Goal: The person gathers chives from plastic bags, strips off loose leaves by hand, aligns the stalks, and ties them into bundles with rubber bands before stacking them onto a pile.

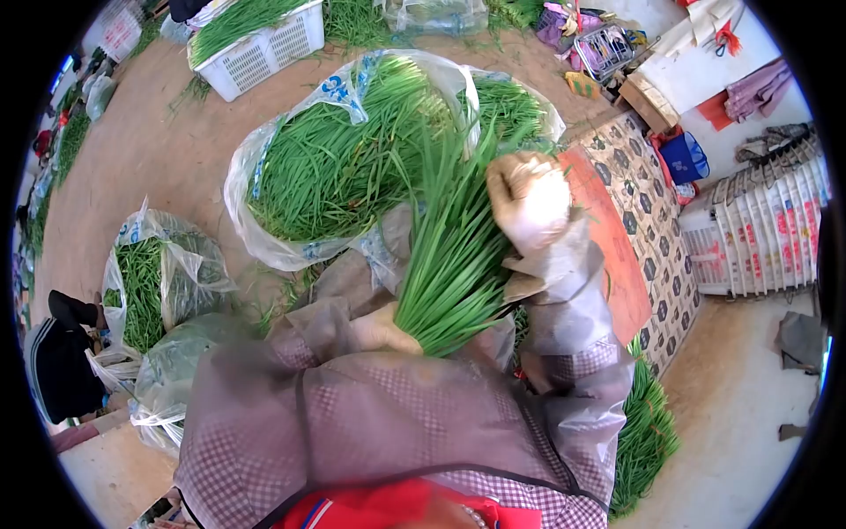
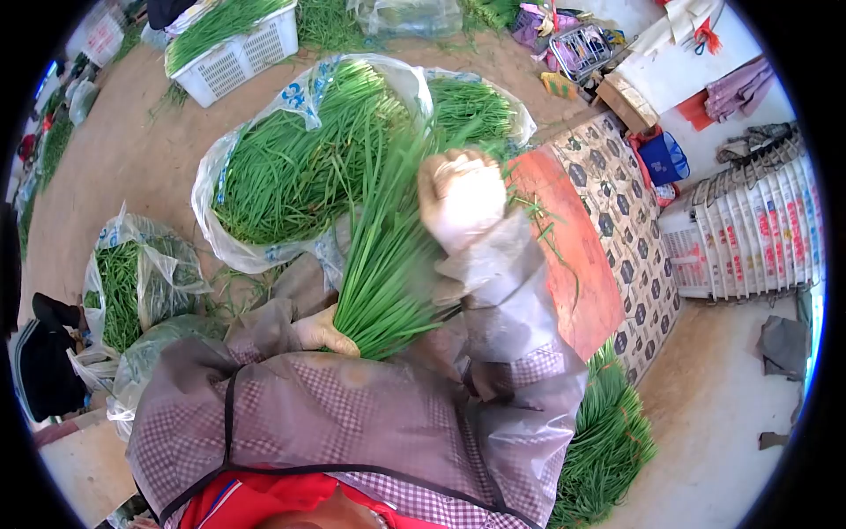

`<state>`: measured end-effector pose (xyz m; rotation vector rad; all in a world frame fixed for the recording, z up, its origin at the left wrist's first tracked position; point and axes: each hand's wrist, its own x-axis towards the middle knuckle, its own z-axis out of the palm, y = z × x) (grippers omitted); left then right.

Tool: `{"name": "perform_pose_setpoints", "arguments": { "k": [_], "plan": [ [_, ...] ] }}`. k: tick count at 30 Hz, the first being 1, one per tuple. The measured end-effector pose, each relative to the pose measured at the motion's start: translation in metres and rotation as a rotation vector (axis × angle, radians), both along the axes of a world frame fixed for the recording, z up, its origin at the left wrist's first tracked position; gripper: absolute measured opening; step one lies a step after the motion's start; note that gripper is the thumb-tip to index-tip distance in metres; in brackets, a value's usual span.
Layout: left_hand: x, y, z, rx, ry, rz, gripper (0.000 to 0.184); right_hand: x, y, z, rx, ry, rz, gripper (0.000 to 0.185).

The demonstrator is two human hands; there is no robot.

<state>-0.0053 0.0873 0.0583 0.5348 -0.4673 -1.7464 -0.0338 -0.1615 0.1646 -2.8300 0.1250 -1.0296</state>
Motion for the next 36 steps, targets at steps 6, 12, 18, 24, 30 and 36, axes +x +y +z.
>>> {"name": "perform_pose_setpoints", "arguments": {
  "k": [6,12,18,24,30,36],
  "plan": [
    [0.0,-0.005,0.007,-0.046,-0.18,-0.033,0.082,0.008,0.018,0.038,-0.022,0.087,0.168,0.033],
    [-0.004,-0.001,0.019,0.028,-0.047,-0.013,0.085,0.043,0.032,-0.027,-0.276,0.711,0.099,0.031],
    [-0.007,-0.002,0.023,-0.003,-0.078,0.023,0.075,0.044,-0.029,-0.024,-0.332,0.391,-0.154,0.012],
    [-0.007,-0.004,0.018,-0.028,-0.045,0.028,0.076,0.011,-0.087,0.054,-0.116,-0.038,-0.18,0.011],
    [-0.006,-0.008,0.015,-0.026,-0.132,-0.011,0.076,0.023,-0.029,0.078,-0.404,0.261,-0.06,0.026],
    [-0.006,-0.008,0.01,0.014,-0.21,-0.062,0.084,0.063,0.004,-0.015,-0.644,0.501,0.453,0.038]
  ]
}}
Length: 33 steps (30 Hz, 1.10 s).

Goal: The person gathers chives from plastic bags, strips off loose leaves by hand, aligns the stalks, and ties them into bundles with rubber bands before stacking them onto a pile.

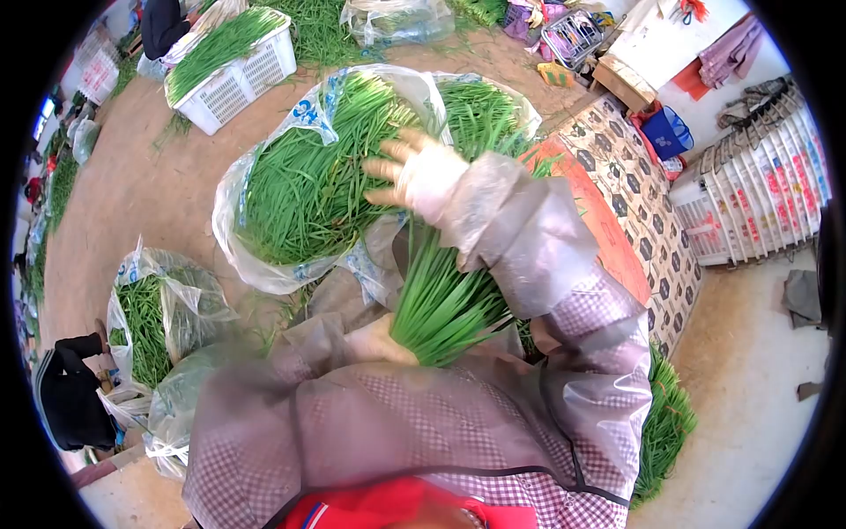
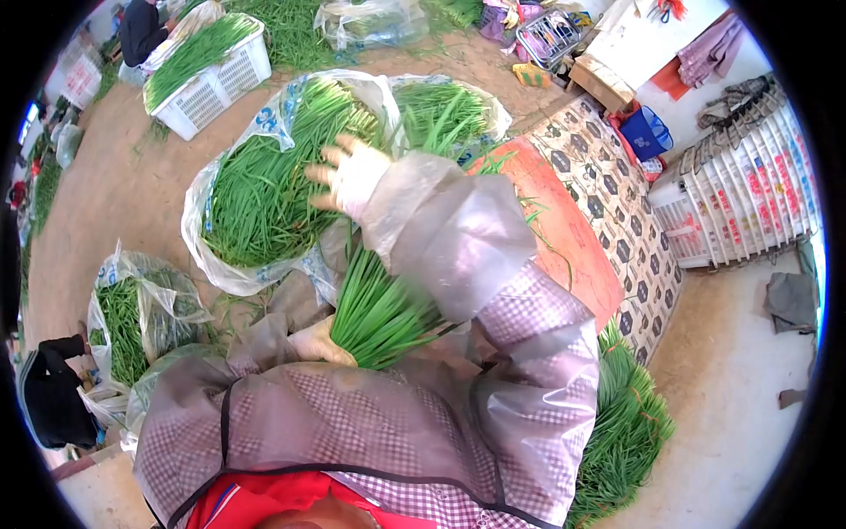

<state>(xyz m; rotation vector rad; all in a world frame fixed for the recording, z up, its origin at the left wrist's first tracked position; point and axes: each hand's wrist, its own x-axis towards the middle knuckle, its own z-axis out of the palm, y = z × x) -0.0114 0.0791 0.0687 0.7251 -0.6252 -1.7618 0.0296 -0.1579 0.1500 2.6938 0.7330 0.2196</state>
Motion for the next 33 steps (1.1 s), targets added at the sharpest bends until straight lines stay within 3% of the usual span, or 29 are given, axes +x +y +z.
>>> {"name": "perform_pose_setpoints", "arguments": {
  "k": [1,3,4,7,9,11,12,13,14,15,18,19,21,23,24,25,26,28,30,31,32,33],
  "plan": [
    [-0.002,0.001,0.0,0.001,0.029,0.034,0.085,0.004,0.005,-0.001,-0.159,0.167,0.011,0.032],
    [-0.002,0.002,0.0,0.005,0.059,0.057,0.087,0.01,0.006,0.002,-0.265,0.525,-0.304,0.017],
    [-0.002,0.002,-0.001,-0.016,0.032,0.05,0.088,0.007,-0.012,0.0,-0.078,0.308,-0.4,0.013],
    [0.001,0.009,-0.024,-0.037,0.049,0.048,0.091,-0.004,-0.065,0.026,0.416,0.071,-0.7,0.014],
    [0.003,0.007,-0.017,-0.036,0.091,0.053,0.093,-0.023,-0.09,0.036,0.7,-0.386,-0.396,0.011],
    [0.0,-0.003,0.022,0.254,0.263,0.107,0.083,-0.035,-0.119,0.052,0.934,-0.548,-0.647,0.016],
    [0.0,-0.005,0.027,0.353,0.317,0.123,0.081,-0.048,-0.134,0.069,1.185,-0.477,-0.823,0.018],
    [0.004,0.0,0.015,0.173,0.103,0.025,0.085,-0.068,-0.149,0.087,1.375,-0.517,-0.812,0.022],
    [0.008,0.005,0.003,-0.012,-0.109,-0.039,0.089,-0.09,-0.173,0.091,1.498,-0.548,-0.574,0.023],
    [0.011,0.007,0.002,-0.066,-0.122,-0.039,0.089,-0.107,-0.186,0.1,1.627,-0.62,-0.383,0.021],
    [0.013,0.007,0.001,-0.031,-0.005,-0.013,0.089,-0.164,-0.149,0.135,1.436,-0.831,-0.718,0.043],
    [0.013,0.007,0.002,-0.007,0.034,-0.001,0.089,-0.182,-0.133,0.138,1.479,-0.793,-0.748,0.053],
    [0.014,0.006,0.003,0.031,0.091,0.024,0.089,-0.218,-0.109,0.133,1.519,-0.527,-0.901,0.045],
    [0.014,0.007,0.002,0.051,0.121,0.047,0.089,-0.26,-0.108,0.099,1.539,0.091,-0.997,0.037],
    [0.014,0.007,0.001,0.059,0.129,0.057,0.089,-0.271,-0.114,0.068,1.308,0.428,-0.716,0.034],
    [0.013,0.007,0.0,0.064,0.134,0.068,0.089,-0.266,-0.081,0.057,1.5,0.652,-0.897,0.036],
    [0.014,0.008,-0.004,0.072,0.132,0.073,0.088,-0.261,-0.058,0.04,1.265,0.772,-0.862,0.046],
    [0.015,0.01,-0.01,0.097,0.133,0.085,0.086,-0.246,-0.024,-0.023,1.266,1.144,-0.79,0.063],
    [0.014,0.007,-0.002,0.105,0.124,0.082,0.085,-0.231,0.01,-0.05,1.391,1.169,-0.515,0.076],
    [0.013,0.006,0.001,0.119,0.12,0.086,0.084,-0.229,0.023,-0.087,1.621,1.115,-0.387,0.08],
    [0.016,0.008,-0.008,0.124,0.099,0.06,0.083,-0.216,0.037,-0.076,1.81,1.041,-0.222,0.087],
    [0.015,0.005,-0.002,0.121,0.091,0.048,0.083,-0.21,0.043,-0.067,1.831,0.985,-0.251,0.083]
  ]
}}
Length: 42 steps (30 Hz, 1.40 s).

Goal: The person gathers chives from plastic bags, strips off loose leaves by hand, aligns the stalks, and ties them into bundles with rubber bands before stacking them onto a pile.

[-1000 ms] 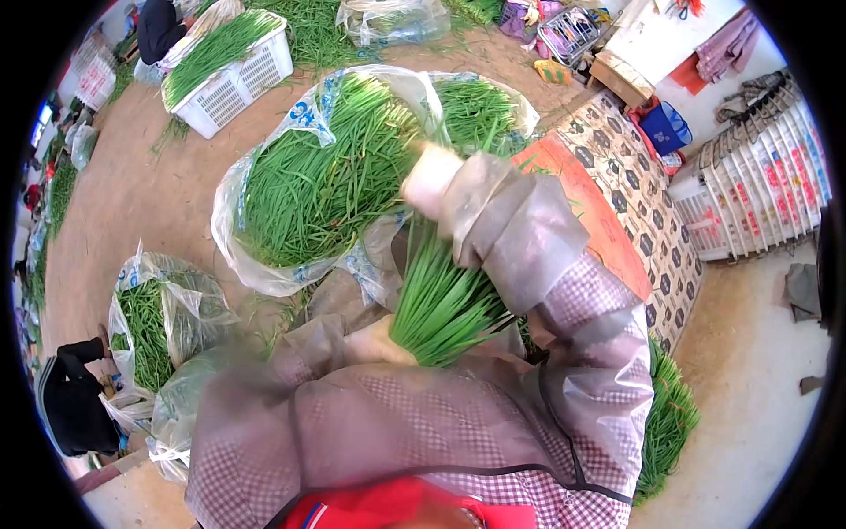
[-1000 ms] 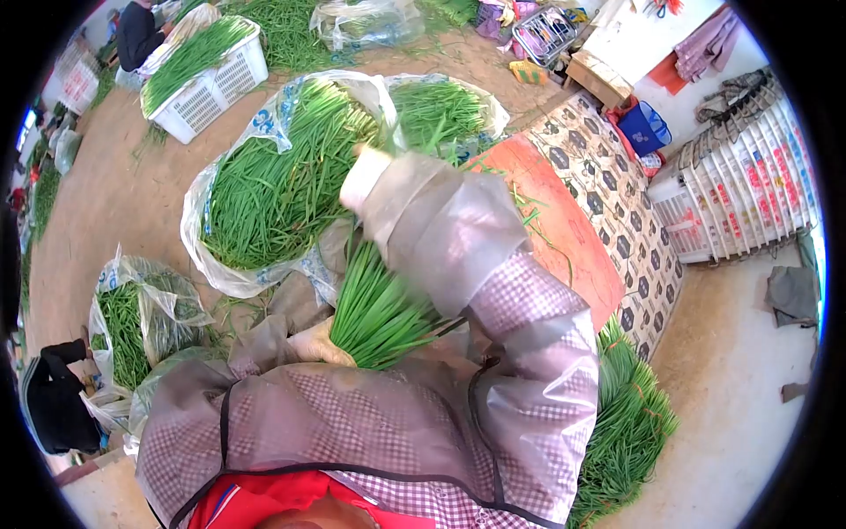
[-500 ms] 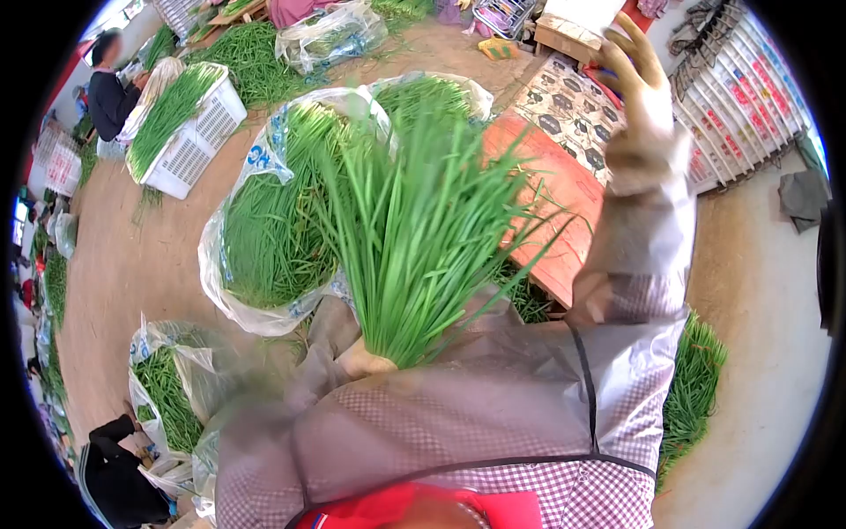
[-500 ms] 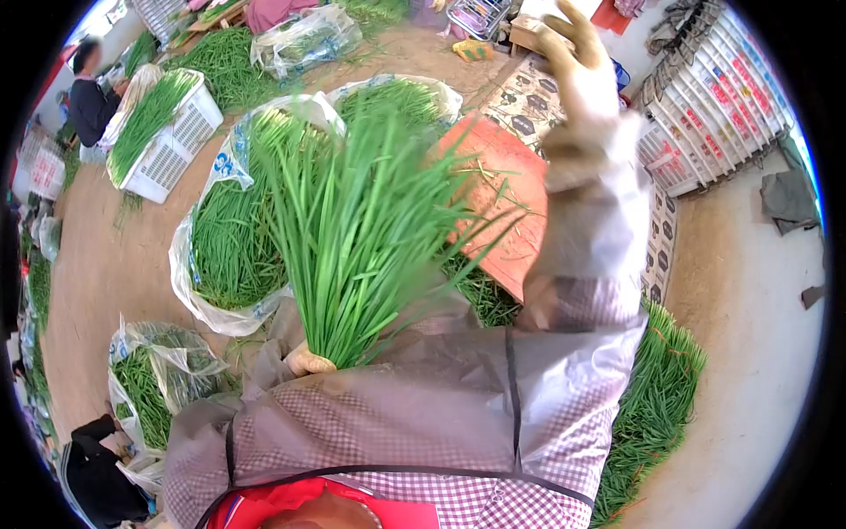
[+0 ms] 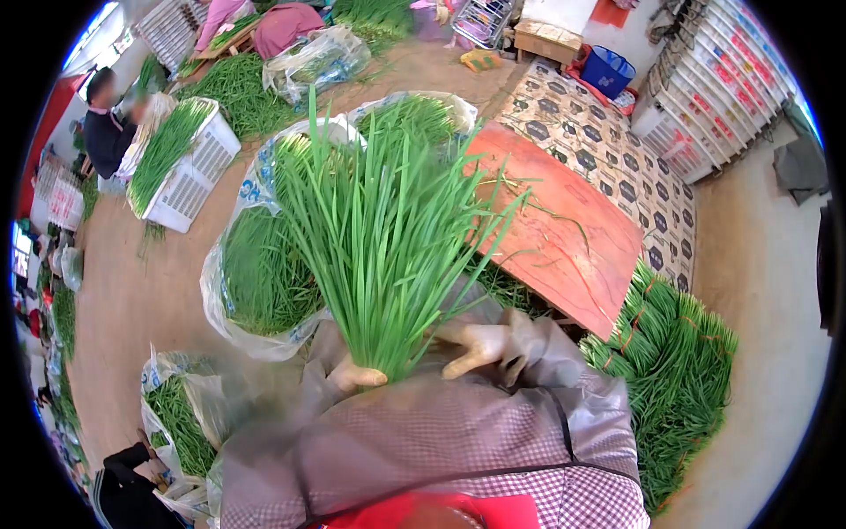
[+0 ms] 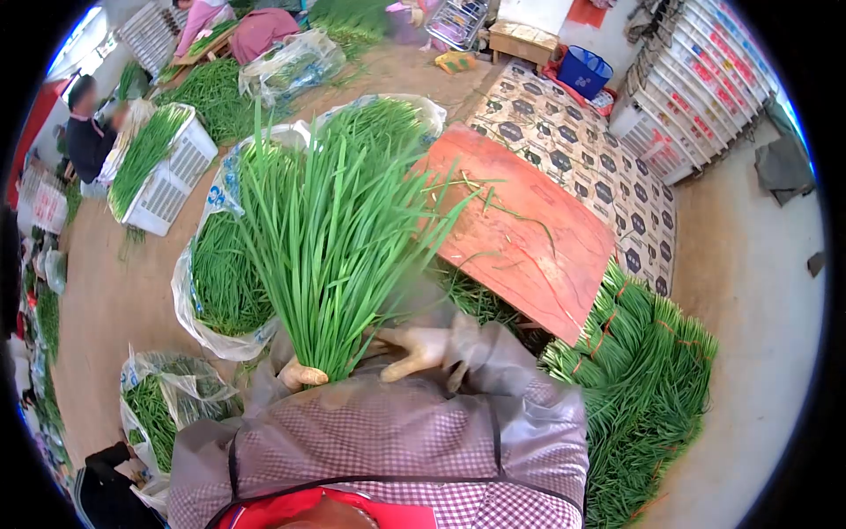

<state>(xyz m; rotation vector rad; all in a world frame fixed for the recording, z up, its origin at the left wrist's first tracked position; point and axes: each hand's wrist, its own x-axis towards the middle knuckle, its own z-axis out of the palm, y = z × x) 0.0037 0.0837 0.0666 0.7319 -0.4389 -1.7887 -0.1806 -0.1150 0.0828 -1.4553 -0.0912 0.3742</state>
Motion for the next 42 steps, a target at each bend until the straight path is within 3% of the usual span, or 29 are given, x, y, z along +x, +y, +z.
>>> {"name": "perform_pose_setpoints", "arguments": {
  "k": [1,5,8,10,12,16,18,19,27,30,32,36,38,42],
  "plan": [
    [-0.003,-0.003,0.009,-0.003,-0.043,0.051,0.083,0.006,0.006,0.009,-0.01,-0.009,-0.053,0.08],
    [0.009,-0.016,0.017,-0.056,-0.323,0.067,0.079,0.025,0.02,0.002,0.52,-0.045,-0.288,0.069],
    [0.016,-0.031,0.016,-0.068,-0.522,0.126,0.069,0.044,0.012,-0.016,0.32,-0.213,-0.482,0.075],
    [0.019,-0.051,0.015,-0.166,-0.695,0.162,0.068,0.055,0.008,-0.017,0.454,-0.255,-0.61,0.087],
    [0.021,-0.068,0.0,-0.215,-0.652,0.203,0.072,0.062,-0.001,-0.022,0.329,-0.364,-0.704,0.087],
    [0.016,-0.102,0.008,-0.262,-0.867,0.24,0.085,0.067,-0.017,-0.033,0.351,-0.43,-0.779,0.083],
    [0.009,-0.119,0.015,-0.287,-1.395,0.181,0.089,0.064,-0.031,-0.041,0.257,-0.414,-0.832,0.074],
    [0.007,-0.126,0.017,-0.25,-1.477,0.14,0.095,0.062,-0.036,-0.037,0.243,-0.453,-0.877,0.065],
    [-0.02,-0.179,0.021,-0.398,-1.512,0.124,0.107,0.05,-0.057,-0.025,0.36,-0.583,-1.314,0.056],
    [-0.038,-0.187,0.039,-0.523,-1.281,0.159,0.114,0.045,-0.066,-0.022,0.472,-0.608,-1.302,0.056],
    [-0.042,-0.182,0.056,-0.424,-1.394,0.071,0.119,0.043,-0.063,-0.014,0.569,-0.58,-1.329,0.06],
    [-0.029,-0.177,0.041,-0.513,-1.167,-0.006,0.109,0.044,-0.058,-0.004,0.565,-0.565,-1.253,0.058],
    [-0.026,-0.167,0.01,-0.457,-0.818,0.181,0.1,0.054,-0.054,-0.004,0.566,-0.567,-1.213,0.058],
    [-0.031,-0.145,0.008,-0.298,-0.611,0.325,0.094,0.078,-0.04,-0.008,0.555,-0.556,-1.198,0.055]
  ]
}}
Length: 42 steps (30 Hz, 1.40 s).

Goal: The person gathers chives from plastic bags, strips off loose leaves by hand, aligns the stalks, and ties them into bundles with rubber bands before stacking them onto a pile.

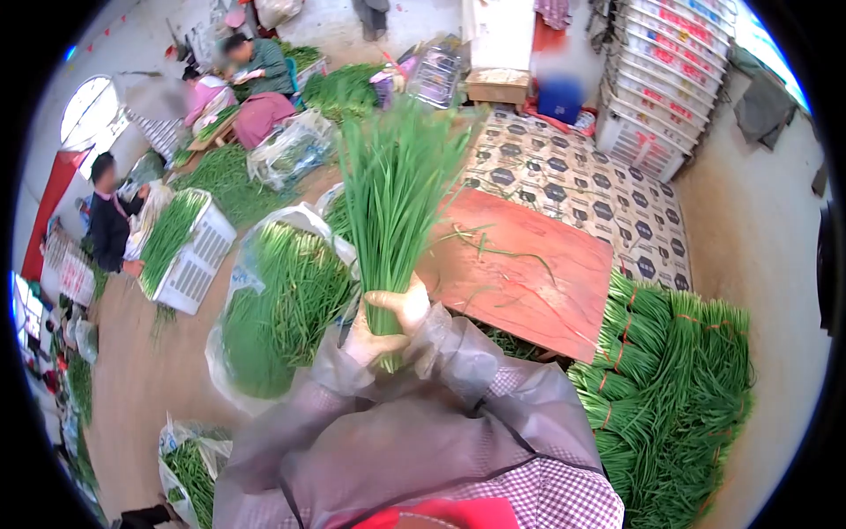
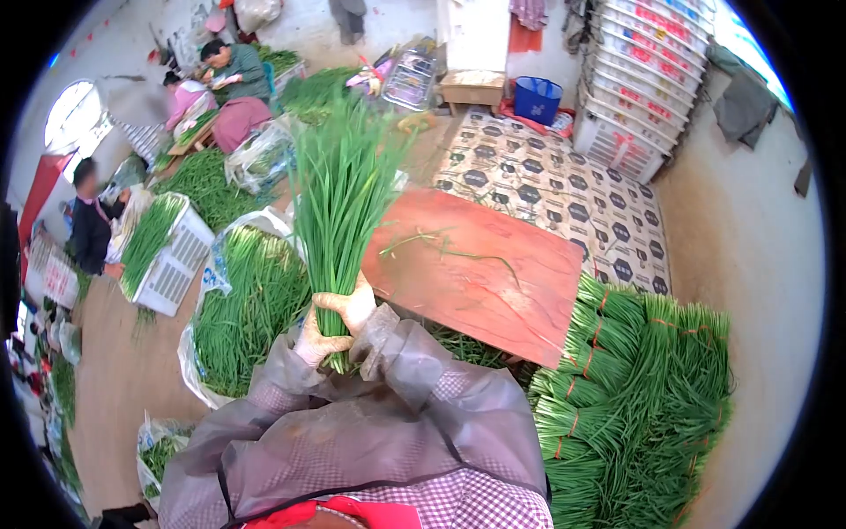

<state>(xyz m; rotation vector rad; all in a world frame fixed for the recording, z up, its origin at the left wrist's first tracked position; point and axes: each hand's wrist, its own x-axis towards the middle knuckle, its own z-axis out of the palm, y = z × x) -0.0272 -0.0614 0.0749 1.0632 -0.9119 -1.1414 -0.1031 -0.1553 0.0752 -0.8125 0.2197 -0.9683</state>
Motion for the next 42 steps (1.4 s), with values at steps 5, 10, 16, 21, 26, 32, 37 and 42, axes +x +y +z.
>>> {"name": "perform_pose_setpoints", "arguments": {
  "k": [5,10,16,21,26,32,37,42],
  "plan": [
    [0.043,0.033,-0.003,0.146,-0.052,-0.096,0.087,0.013,0.034,0.018,0.081,0.046,0.132,0.059],
    [0.064,0.094,0.012,0.242,-0.032,-0.093,0.081,0.021,0.084,0.011,0.249,0.114,0.273,0.058],
    [0.051,0.157,0.003,0.499,0.126,-0.164,0.065,-0.013,0.102,-0.008,0.073,0.336,0.619,0.058],
    [0.036,0.171,-0.024,0.432,0.15,-0.128,0.062,-0.045,0.065,0.017,-0.393,0.601,0.987,0.05],
    [0.038,0.167,-0.024,0.415,0.098,-0.14,0.057,-0.072,0.015,0.061,-0.589,0.977,0.896,0.028],
    [0.037,0.165,-0.027,0.375,0.06,-0.138,0.058,-0.032,-0.002,0.106,-1.524,0.86,-0.389,0.027],
    [0.036,0.166,-0.032,0.385,0.073,-0.105,0.059,-0.004,-0.01,0.08,-1.847,0.99,-0.116,0.021],
    [0.032,0.166,-0.03,0.359,0.074,-0.093,0.06,0.013,-0.031,0.046,-2.042,1.174,-0.47,0.005]
  ]
}}
